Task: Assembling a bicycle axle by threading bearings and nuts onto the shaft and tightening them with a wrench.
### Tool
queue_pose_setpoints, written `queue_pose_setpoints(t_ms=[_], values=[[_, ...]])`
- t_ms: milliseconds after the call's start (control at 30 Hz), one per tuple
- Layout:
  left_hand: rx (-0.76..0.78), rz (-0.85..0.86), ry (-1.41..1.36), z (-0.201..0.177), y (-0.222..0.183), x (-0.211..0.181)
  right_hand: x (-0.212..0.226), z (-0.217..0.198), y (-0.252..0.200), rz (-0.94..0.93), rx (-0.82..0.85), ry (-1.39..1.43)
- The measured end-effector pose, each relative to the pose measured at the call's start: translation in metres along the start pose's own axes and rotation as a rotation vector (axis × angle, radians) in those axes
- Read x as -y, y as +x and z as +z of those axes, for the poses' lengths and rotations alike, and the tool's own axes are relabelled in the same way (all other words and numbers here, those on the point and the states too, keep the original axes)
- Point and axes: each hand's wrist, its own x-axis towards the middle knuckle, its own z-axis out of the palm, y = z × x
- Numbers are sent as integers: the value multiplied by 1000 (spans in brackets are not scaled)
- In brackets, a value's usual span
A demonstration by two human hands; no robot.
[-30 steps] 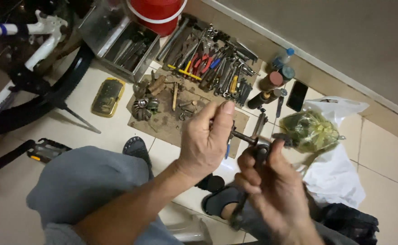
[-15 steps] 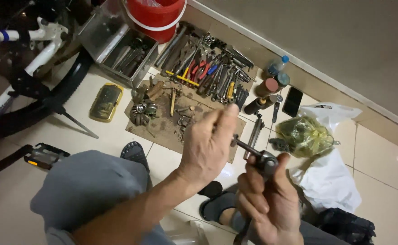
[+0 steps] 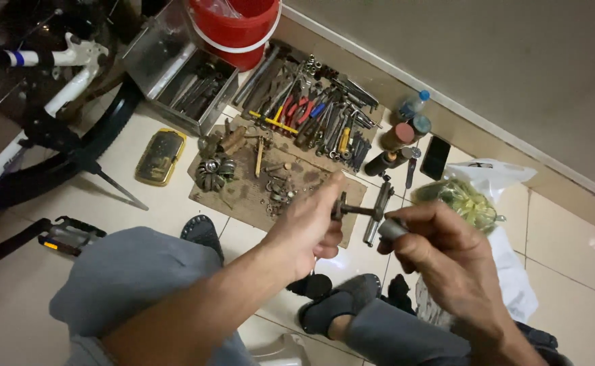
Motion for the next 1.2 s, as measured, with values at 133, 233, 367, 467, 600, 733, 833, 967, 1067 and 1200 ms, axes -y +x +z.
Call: queue_pose_setpoints(t_ms=[133,233,367,467,600,733,833,967,1067,1200], values=[[41,-3,11,0,7,9,10,-11,14,74,100,25],[59,-62,11,1,5,9,4,-22,27,-35,351,104],[76,-88,75,1,7,13,14,-29,36,-134,499,-140],[80,-101,66,2,14,17,18,-27,35,-91,510,-130],[198,-112,82,3,18,19,6,-39,38,-198,647,-103],[188,-163,118,6,19,20,21,-37,41,-160,671,-232],[144,-134,145,7,12,17,18,-35,39,-86,701,-247],[154,-48,69,9,3,12,7,-23,22,-66,494,134],[93,31,18,8,10,15,-3,-10,16,-39,300,174],[-113,254,55,18,4,3,-13,19,13,157,-96,354]])
